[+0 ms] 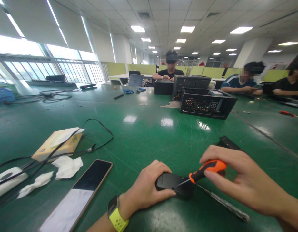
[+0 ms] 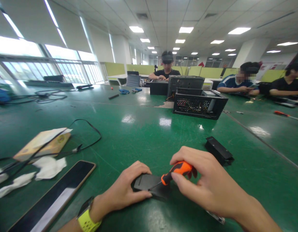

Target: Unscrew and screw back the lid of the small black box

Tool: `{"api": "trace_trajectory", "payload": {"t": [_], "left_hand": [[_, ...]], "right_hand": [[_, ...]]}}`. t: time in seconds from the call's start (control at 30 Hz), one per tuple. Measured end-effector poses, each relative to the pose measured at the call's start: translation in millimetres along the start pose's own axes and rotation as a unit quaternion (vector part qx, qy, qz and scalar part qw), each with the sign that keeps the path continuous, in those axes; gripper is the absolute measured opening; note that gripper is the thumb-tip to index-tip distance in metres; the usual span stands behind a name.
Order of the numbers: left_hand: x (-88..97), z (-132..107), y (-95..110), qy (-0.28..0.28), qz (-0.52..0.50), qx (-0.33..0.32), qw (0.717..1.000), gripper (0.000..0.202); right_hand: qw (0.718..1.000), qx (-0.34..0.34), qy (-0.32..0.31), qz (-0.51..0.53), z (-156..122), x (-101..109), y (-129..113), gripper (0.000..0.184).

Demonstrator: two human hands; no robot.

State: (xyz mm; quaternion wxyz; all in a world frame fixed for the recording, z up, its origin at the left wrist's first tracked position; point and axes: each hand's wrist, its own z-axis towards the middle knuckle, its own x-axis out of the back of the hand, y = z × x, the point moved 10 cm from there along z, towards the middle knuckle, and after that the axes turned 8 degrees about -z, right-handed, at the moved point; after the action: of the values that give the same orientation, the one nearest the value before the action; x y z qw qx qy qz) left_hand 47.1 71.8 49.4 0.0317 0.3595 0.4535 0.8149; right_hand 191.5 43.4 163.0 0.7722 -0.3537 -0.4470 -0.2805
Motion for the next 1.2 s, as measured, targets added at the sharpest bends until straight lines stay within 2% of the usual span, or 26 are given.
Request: {"api": "trace_trajectory", "payload": {"t": [0.1,0.17,0.23,0.3,0.37,0.47,0.53,0.6,0.73,0.9,0.97,1.03,1.2], "left_hand": [[0.1,0,0,0.0,0.001,0.003,1.0,0.037],[0.3,0,0,0.0,0.003,0.003,1.0,0.036],[0.6,0,0,-0.001,0.005,0.001,1.0,0.036],[1.5,0,1,0.0,0.011,-0.004,1.0,0.036],[2.6,1,3,0.0,0.023,-0.01,1.0,0.036],[3.7,1,8,-0.002,0.047,-0.028,0.998,0.034],[3.5,2,10,-0.002,0.064,-0.041,0.997,0.033],[3.0,2,10,0.0,0.076,-0.049,0.996,0.031],[2.1,1,9,0.005,0.081,-0.055,0.995,0.03],[2.2,2,11,0.005,0.08,-0.059,0.995,0.03],[2.4,2,11,0.006,0.083,-0.056,0.995,0.03],[2.4,3,10,0.006,0.087,-0.051,0.995,0.03],[0.9,3,9,0.001,0.081,-0.047,0.996,0.03]], "right_hand": [[1.0,0.016,-0.001,-0.023,-3,3,-7,0.0],[0.999,0.012,0.007,-0.042,-4,6,-8,0.015],[0.999,0.004,0.008,-0.048,-6,8,-3,0.02],[0.998,-0.026,0.019,-0.046,-11,10,11,0.017],[0.995,-0.084,0.035,-0.05,-23,6,37,0.019],[0.983,-0.171,0.018,-0.065,-54,-20,84,0.023],[0.979,-0.196,-0.012,-0.064,-74,-45,106,0.02],[0.978,-0.199,-0.032,-0.06,-88,-62,118,0.019],[0.98,-0.18,-0.035,-0.072,-96,-62,113,0.023],[0.963,-0.189,-0.186,-0.051,-106,-80,94,0.006],[0.955,-0.19,-0.223,-0.035,-112,-86,91,0.009],[0.955,-0.188,-0.229,-0.012,-115,-85,91,0.011],[0.97,-0.158,-0.186,0.014,-102,-76,79,0.006]]}}
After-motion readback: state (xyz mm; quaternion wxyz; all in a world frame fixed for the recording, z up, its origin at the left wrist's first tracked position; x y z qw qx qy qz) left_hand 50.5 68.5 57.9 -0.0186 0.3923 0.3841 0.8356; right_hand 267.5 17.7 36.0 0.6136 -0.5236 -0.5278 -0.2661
